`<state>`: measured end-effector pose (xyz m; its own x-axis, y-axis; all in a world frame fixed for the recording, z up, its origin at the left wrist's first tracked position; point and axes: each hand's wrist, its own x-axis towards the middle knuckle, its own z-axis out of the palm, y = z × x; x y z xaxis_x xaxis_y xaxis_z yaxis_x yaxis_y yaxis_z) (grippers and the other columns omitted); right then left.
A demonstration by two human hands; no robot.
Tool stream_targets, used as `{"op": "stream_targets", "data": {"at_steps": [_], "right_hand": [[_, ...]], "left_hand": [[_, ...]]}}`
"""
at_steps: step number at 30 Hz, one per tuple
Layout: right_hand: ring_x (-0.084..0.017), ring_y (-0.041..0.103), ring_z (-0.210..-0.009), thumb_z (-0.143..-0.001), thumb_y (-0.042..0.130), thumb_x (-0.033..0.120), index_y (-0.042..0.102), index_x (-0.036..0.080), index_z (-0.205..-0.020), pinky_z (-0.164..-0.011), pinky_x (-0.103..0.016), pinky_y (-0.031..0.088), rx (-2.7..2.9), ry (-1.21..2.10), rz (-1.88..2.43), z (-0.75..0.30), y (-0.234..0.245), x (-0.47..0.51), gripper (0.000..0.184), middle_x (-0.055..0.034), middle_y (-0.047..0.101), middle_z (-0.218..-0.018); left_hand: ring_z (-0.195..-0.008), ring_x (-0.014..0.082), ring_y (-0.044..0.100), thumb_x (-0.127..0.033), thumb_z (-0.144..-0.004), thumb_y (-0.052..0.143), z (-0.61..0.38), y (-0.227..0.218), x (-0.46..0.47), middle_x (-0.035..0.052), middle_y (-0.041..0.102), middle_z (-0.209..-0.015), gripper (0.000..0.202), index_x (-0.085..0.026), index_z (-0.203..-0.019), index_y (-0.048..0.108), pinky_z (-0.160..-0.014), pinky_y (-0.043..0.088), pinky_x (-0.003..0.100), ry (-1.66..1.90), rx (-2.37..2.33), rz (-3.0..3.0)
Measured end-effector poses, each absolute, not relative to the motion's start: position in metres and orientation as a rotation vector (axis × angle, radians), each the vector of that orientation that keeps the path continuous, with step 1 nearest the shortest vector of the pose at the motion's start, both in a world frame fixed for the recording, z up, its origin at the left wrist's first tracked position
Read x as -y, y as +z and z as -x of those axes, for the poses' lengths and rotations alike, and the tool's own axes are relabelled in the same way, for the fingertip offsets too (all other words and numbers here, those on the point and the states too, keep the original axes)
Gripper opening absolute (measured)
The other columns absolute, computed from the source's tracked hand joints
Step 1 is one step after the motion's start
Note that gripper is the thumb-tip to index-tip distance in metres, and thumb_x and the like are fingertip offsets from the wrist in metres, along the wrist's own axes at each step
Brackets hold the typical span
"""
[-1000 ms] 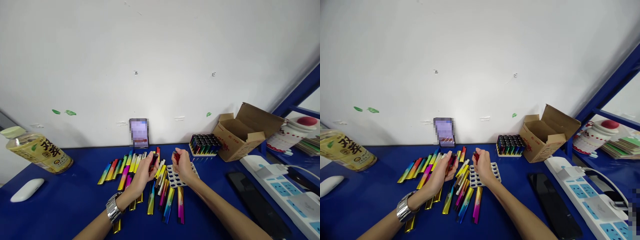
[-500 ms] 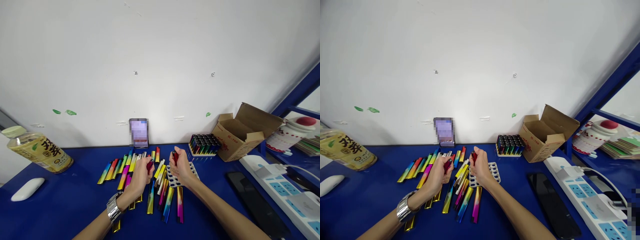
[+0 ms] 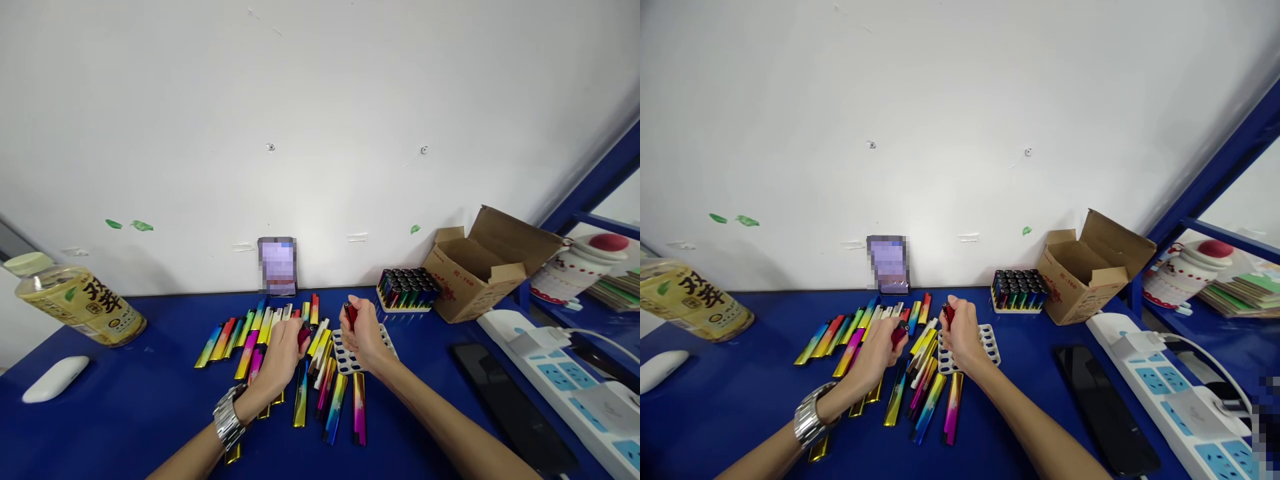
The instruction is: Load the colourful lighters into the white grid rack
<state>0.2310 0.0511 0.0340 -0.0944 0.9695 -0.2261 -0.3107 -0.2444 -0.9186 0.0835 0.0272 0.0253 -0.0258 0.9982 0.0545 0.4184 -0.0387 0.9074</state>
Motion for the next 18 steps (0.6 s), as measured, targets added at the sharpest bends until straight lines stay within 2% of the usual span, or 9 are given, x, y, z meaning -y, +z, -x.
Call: {"op": "stream_targets", "data": {"at_steps": [4,7,9,12,15,18], "right_hand": [[-0.007,0.011,-0.03,-0.09,0.03,0.046,0.034,0.025,-0.052,-0.031,-0.022,0.011,0.863,1.566,1.104,-0.233,0.028,-0.054,0.044,0.0085,0.02,-0.033],[-0.007,0.016,-0.031,-0.092,0.027,0.055,0.041,0.022,-0.059,-0.033,-0.021,0.019,1.016,1.608,0.99,-0.236,0.024,-0.059,0.048,0.0088,0.026,-0.035],[-0.008,0.029,-0.034,-0.09,0.036,0.058,0.047,0.021,-0.071,-0.039,-0.022,0.031,1.16,1.538,0.907,-0.241,0.024,-0.063,0.043,0.008,0.038,-0.042],[-0.012,0.051,-0.054,-0.086,0.05,0.056,0.051,0.021,-0.087,-0.057,-0.025,0.044,1.398,1.38,0.861,-0.25,0.026,-0.069,0.035,0.003,0.057,-0.062],[-0.014,0.055,-0.069,-0.084,0.058,0.052,0.059,0.019,-0.085,-0.065,-0.026,0.046,1.545,1.301,0.846,-0.259,0.022,-0.074,0.032,-0.0019,0.062,-0.077],[-0.016,0.057,-0.072,-0.078,0.066,0.048,0.065,0.017,-0.086,-0.067,-0.028,0.047,1.496,1.368,0.786,-0.265,0.011,-0.078,0.031,-0.0031,0.063,-0.078]], "left_hand": [[-0.039,0.0098,0.027,-0.058,-0.086,0.028,-0.09,0.032,-0.028,-0.0058,0.025,-0.044,0.048,-0.025,-0.052,0.028,-0.037,0.022,0.023,1.035,-1.435,-1.063],[-0.038,0.0082,0.026,-0.059,-0.085,0.035,-0.093,0.037,-0.029,-0.0063,0.026,-0.041,0.051,-0.023,-0.048,0.031,-0.038,0.019,0.022,1.024,-1.399,-1.03],[-0.038,0.0077,0.028,-0.058,-0.084,0.038,-0.093,0.038,-0.029,-0.0061,0.031,-0.041,0.051,-0.022,-0.049,0.034,-0.04,0.019,0.022,1.014,-1.394,-1.05],[-0.04,0.0081,0.032,-0.06,-0.083,0.038,-0.092,0.035,-0.03,-0.0053,0.039,-0.045,0.05,-0.02,-0.054,0.043,-0.042,0.023,0.022,1.038,-1.419,-1.031],[-0.044,0.0108,0.038,-0.064,-0.083,0.036,-0.09,0.03,-0.033,-0.0043,0.043,-0.048,0.052,-0.019,-0.061,0.051,-0.044,0.028,0.024,1.074,-1.407,-1.088],[-0.052,0.0143,0.044,-0.064,-0.083,0.036,-0.088,0.026,-0.034,-0.0023,0.05,-0.056,0.05,-0.019,-0.072,0.056,-0.05,0.035,0.027,1.151,-1.374,-1.201]]}}
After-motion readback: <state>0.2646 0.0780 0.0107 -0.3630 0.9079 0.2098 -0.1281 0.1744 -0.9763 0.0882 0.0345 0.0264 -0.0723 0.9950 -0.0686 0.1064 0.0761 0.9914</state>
